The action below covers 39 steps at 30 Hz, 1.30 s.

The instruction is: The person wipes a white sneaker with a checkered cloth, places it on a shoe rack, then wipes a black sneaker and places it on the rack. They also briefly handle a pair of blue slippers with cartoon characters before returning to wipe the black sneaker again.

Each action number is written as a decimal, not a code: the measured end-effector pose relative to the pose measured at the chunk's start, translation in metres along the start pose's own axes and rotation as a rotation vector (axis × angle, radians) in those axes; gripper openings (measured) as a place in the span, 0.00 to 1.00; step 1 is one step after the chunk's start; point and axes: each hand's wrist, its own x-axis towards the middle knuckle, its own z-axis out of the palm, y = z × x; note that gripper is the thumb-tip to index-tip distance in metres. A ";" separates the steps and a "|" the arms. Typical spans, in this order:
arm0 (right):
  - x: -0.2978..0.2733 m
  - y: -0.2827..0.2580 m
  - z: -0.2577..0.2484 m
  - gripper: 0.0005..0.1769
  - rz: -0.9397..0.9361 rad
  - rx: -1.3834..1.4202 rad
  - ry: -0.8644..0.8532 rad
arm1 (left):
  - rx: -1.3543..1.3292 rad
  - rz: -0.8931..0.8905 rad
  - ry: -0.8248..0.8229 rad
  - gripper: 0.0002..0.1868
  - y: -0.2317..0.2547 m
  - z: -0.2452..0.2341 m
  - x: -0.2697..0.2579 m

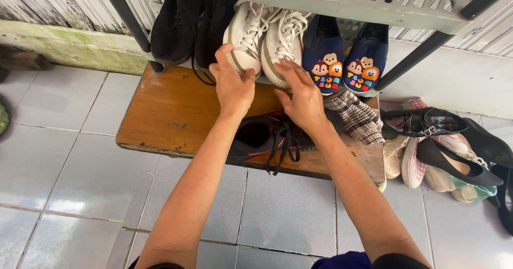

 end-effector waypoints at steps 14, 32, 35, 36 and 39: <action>-0.062 0.088 -0.097 0.19 0.125 -0.552 0.109 | 0.553 0.923 0.040 0.15 0.027 0.060 -0.036; -0.070 0.091 -0.101 0.16 0.010 -0.354 0.141 | 0.719 1.199 0.020 0.19 -0.006 0.152 -0.038; -0.065 0.079 -0.111 0.18 0.002 -0.412 0.116 | 0.712 1.117 -0.134 0.20 -0.002 0.138 -0.041; -0.063 0.073 -0.115 0.20 -0.009 -0.443 0.109 | 0.703 1.092 -0.196 0.19 -0.003 0.132 -0.043; -0.099 0.122 -0.105 0.14 0.007 -0.484 0.174 | 0.601 0.884 -0.524 0.20 0.007 0.098 -0.049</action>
